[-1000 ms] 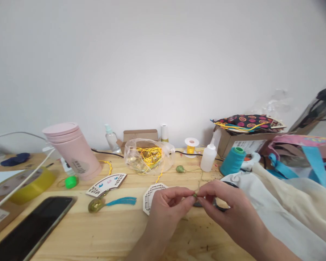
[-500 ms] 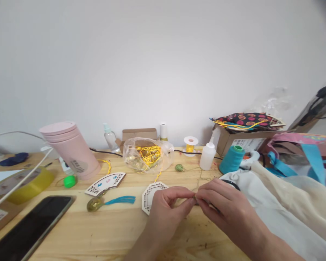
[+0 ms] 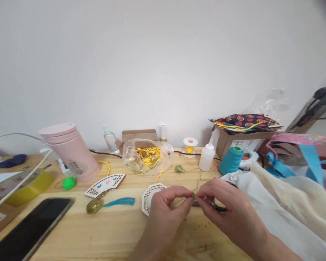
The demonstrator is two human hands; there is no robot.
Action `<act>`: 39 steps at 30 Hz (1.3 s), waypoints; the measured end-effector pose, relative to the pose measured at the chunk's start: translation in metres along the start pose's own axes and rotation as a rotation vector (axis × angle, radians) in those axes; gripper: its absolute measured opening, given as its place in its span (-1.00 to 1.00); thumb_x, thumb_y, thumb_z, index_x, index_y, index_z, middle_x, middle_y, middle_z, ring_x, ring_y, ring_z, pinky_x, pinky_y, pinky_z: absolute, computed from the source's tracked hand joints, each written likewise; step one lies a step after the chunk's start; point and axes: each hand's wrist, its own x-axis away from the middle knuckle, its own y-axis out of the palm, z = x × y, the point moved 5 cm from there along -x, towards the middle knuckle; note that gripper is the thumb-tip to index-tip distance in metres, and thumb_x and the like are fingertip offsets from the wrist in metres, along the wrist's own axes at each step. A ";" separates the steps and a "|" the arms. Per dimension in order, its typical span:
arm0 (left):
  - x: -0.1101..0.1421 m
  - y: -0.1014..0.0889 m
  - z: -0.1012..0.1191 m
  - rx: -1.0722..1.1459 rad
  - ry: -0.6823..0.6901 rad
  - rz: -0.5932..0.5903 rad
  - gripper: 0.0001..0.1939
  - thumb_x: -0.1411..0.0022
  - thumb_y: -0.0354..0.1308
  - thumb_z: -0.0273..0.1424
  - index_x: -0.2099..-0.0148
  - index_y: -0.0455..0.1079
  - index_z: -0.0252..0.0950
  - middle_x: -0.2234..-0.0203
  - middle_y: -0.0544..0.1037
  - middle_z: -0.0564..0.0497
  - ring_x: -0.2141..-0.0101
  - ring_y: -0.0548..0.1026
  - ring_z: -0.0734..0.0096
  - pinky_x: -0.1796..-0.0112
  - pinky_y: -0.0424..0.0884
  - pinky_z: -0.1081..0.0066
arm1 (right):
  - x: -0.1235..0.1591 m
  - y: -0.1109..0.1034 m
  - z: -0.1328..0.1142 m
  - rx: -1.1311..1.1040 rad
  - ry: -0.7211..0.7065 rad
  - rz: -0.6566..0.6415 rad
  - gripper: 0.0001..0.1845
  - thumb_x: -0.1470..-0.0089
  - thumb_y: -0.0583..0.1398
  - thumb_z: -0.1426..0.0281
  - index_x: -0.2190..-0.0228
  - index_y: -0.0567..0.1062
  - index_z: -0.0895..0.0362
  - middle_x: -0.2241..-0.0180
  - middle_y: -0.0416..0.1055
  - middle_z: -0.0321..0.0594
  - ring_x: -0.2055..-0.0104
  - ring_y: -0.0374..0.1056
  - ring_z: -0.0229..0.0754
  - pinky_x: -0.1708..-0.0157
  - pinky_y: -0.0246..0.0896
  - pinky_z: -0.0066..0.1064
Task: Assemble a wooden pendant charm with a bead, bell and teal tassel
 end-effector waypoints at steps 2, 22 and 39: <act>0.000 0.000 0.001 -0.015 0.030 0.002 -0.92 0.04 0.17 -0.51 0.42 0.47 -0.33 0.49 0.54 -0.02 0.41 0.46 0.39 0.34 0.36 0.46 | 0.000 0.002 -0.001 -0.013 -0.016 -0.009 -0.88 0.11 0.11 0.60 0.52 0.40 0.18 0.59 0.35 -0.26 0.52 0.24 -0.29 0.55 0.14 -0.48; 0.003 0.000 0.015 -0.138 0.253 0.019 -0.89 0.02 0.12 -0.59 0.43 0.44 -0.34 0.53 0.49 -0.02 0.43 0.44 0.38 0.34 0.37 0.38 | 0.001 0.006 -0.003 0.049 -0.024 0.007 -0.86 0.09 0.09 0.57 0.51 0.43 0.16 0.56 0.39 -0.24 0.51 0.28 -0.26 0.53 0.20 -0.45; 0.001 -0.001 0.004 0.127 -0.013 0.014 -0.89 0.07 0.19 -0.54 0.42 0.48 -0.28 0.47 0.56 0.04 0.39 0.47 0.44 0.32 0.39 0.52 | -0.001 0.012 0.018 -0.261 0.361 -0.189 -0.91 0.06 0.14 0.47 0.46 0.45 0.11 0.51 0.42 -0.32 0.49 0.31 -0.31 0.50 0.22 -0.52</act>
